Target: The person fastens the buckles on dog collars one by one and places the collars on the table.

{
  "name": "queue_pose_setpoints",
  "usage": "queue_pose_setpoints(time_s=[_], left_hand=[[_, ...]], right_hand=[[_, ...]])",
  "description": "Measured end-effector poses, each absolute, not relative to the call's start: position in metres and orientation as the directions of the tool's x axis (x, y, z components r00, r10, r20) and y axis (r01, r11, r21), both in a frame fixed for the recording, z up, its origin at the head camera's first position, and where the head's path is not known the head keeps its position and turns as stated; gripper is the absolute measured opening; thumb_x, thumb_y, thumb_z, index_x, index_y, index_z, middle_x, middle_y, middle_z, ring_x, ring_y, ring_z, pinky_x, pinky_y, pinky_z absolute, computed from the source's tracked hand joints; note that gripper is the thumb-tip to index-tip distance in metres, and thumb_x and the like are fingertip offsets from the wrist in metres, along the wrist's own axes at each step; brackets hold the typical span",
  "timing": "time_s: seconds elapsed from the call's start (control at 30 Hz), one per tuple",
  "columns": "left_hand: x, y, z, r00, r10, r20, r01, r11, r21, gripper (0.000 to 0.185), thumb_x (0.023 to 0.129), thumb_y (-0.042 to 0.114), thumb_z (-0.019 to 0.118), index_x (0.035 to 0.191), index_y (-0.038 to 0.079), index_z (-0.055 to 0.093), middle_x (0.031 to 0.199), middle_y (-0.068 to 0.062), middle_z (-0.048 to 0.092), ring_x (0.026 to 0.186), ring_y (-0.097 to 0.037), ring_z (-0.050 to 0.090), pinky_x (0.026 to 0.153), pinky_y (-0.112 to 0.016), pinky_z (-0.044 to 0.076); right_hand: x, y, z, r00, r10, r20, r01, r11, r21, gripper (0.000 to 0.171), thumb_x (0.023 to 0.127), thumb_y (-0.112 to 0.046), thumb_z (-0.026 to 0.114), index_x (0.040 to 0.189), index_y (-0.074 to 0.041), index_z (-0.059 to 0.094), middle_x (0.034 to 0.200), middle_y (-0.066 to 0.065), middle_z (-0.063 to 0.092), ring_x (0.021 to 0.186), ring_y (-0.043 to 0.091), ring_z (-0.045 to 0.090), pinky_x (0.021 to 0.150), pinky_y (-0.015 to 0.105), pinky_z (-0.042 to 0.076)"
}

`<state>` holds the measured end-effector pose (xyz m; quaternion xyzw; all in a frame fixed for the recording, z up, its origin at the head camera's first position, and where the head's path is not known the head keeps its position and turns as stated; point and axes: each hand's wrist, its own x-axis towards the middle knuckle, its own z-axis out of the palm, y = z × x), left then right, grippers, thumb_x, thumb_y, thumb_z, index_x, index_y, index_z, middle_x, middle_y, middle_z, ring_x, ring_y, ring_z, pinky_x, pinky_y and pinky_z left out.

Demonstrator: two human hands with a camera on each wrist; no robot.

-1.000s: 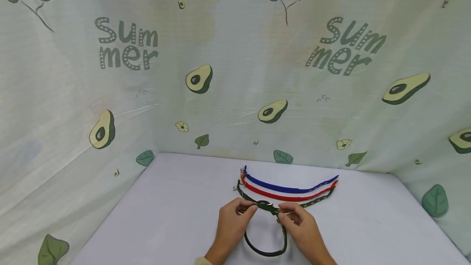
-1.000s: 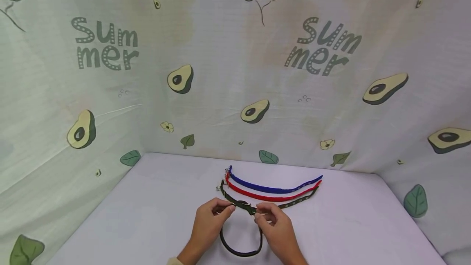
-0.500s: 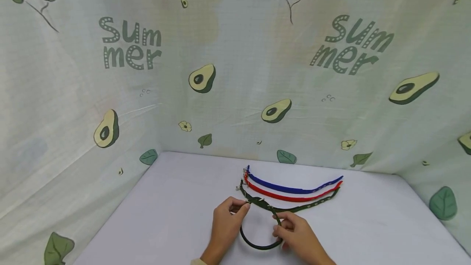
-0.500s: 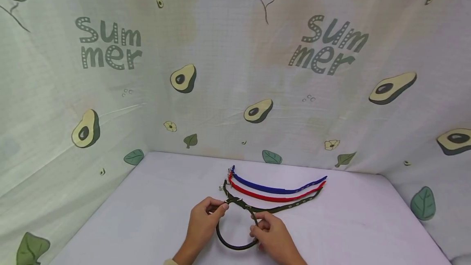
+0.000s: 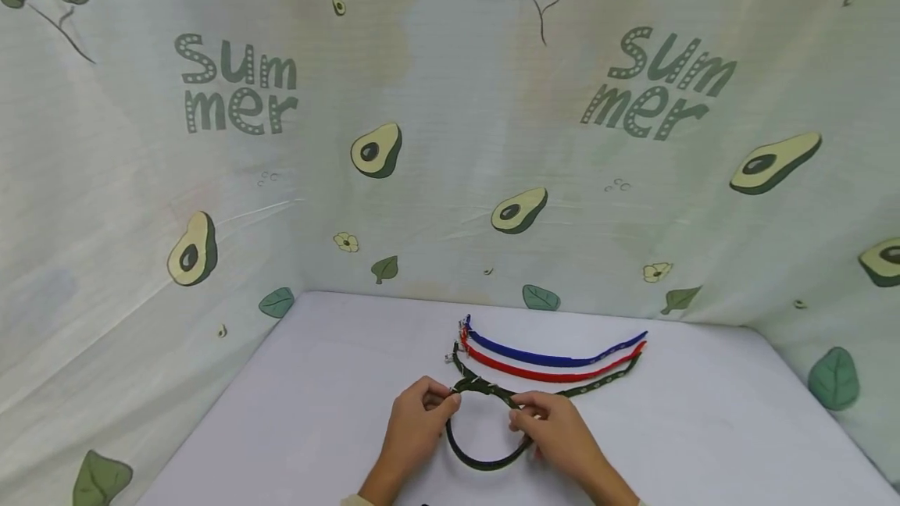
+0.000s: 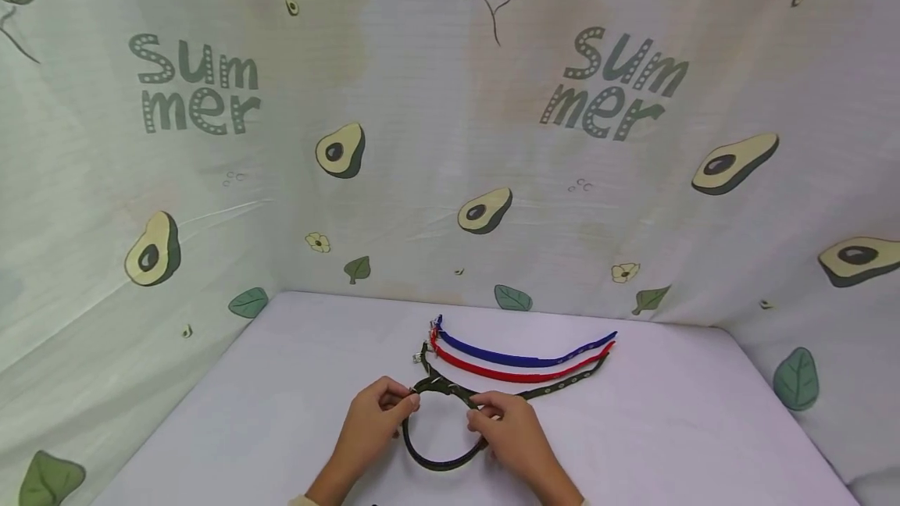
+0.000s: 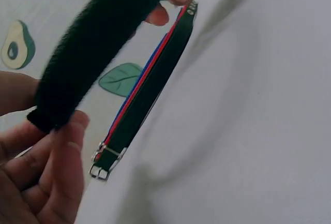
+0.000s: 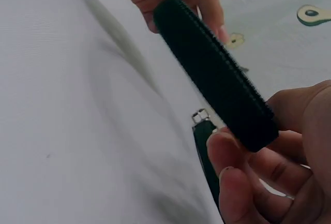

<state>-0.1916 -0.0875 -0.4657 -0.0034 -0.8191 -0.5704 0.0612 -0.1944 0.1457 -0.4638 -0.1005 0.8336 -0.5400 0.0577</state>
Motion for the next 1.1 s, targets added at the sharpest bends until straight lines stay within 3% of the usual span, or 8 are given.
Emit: queue_pose_setpoints(time_s=[0.2,0.53,0.8,1.1], left_hand=[[-0.193,-0.103,-0.469,-0.996,-0.033,0.082,0.063,0.390,0.919,0.020,0.090,0.025,0.076,0.092,0.007,0.067,0.076,0.002,0.069,0.068,-0.014,0.063,0.058,-0.026,0.051],[-0.195,-0.122,-0.473,-0.987,-0.103,0.121,0.046,0.548,0.835,0.017,0.088,0.025,0.077,0.088,0.011,0.068,0.071,0.006,0.065,0.066,-0.011,0.059,0.061,-0.029,0.047],[-0.198,-0.128,-0.472,-0.988,-0.104,0.111,0.022,0.627,0.779,0.021,0.086,0.028,0.079,0.088,0.011,0.067,0.073,0.005,0.064,0.068,-0.012,0.057,0.062,-0.033,0.046],[-0.201,-0.130,-0.473,-0.983,-0.114,0.141,0.023,0.694,0.720,0.014,0.082,0.018,0.079,0.082,0.012,0.066,0.068,0.006,0.061,0.062,-0.010,0.055,0.057,-0.031,0.045]], right_hand=[[-0.204,0.137,-0.463,-0.964,-0.264,-0.031,-0.088,0.429,-0.899,0.030,0.091,-0.020,0.071,0.115,-0.001,0.071,0.076,0.003,0.070,0.054,0.017,0.061,0.042,0.030,0.044],[-0.215,0.115,-0.469,-0.970,-0.244,-0.010,-0.103,0.446,-0.889,0.020,0.086,-0.013,0.073,0.102,-0.001,0.073,0.071,0.001,0.066,0.050,0.014,0.058,0.046,0.032,0.049],[-0.205,0.099,-0.476,-0.980,-0.195,0.034,-0.117,0.431,-0.895,0.025,0.082,-0.004,0.065,0.105,0.002,0.074,0.070,0.000,0.059,0.049,0.013,0.055,0.045,0.032,0.048],[-0.199,0.097,-0.478,-0.970,-0.236,0.061,-0.154,0.402,-0.903,0.027,0.085,-0.006,0.067,0.111,0.000,0.072,0.076,0.000,0.064,0.055,0.016,0.063,0.047,0.029,0.047]])
